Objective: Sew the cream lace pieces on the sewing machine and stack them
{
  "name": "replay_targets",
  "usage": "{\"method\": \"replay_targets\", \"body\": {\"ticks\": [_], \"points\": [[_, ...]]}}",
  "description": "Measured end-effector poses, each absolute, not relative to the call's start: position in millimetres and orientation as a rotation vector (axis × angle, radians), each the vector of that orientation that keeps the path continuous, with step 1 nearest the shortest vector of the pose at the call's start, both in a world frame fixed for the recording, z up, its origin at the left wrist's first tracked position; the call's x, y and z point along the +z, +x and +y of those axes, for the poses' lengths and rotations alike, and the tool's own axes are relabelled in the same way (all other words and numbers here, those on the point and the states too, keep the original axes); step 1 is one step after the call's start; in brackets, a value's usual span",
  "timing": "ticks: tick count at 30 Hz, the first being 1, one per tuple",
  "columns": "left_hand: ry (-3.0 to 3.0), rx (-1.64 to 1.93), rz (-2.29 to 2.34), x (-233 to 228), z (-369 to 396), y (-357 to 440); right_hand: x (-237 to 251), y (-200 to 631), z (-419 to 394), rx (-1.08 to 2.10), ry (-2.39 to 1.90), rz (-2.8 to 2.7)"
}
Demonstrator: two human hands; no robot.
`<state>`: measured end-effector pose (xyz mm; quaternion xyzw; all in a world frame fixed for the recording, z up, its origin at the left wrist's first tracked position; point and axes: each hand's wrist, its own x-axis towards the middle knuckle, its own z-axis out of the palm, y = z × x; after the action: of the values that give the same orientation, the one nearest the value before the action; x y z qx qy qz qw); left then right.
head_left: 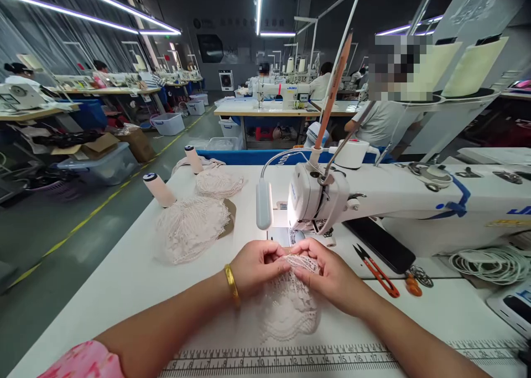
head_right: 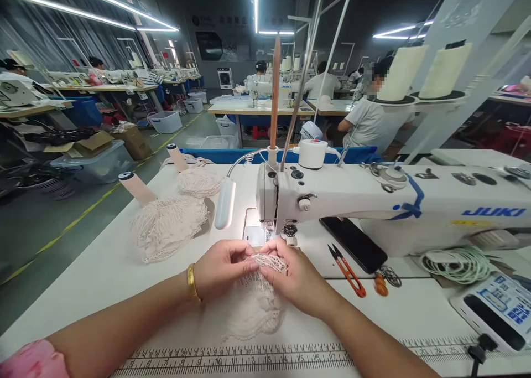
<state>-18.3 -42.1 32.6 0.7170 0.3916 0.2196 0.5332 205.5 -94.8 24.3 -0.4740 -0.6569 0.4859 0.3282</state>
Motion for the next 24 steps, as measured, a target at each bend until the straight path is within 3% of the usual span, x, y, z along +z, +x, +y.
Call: {"method": "replay_targets", "body": {"ticks": [7, 12, 24], "points": [[2.114, 0.846, 0.861, 18.7, -54.8, -19.9, 23.8, 200.7, -95.1, 0.887, -1.227, -1.903], [2.110, 0.860, 0.829, 18.8, -54.5, -17.8, 18.6, 201.0, -99.2, 0.683, -1.109, -1.975], [2.234, 1.012, 0.708, 12.1, -56.3, -15.2, 21.3, 201.6, -101.4, 0.660, -1.158, -1.990]]}}
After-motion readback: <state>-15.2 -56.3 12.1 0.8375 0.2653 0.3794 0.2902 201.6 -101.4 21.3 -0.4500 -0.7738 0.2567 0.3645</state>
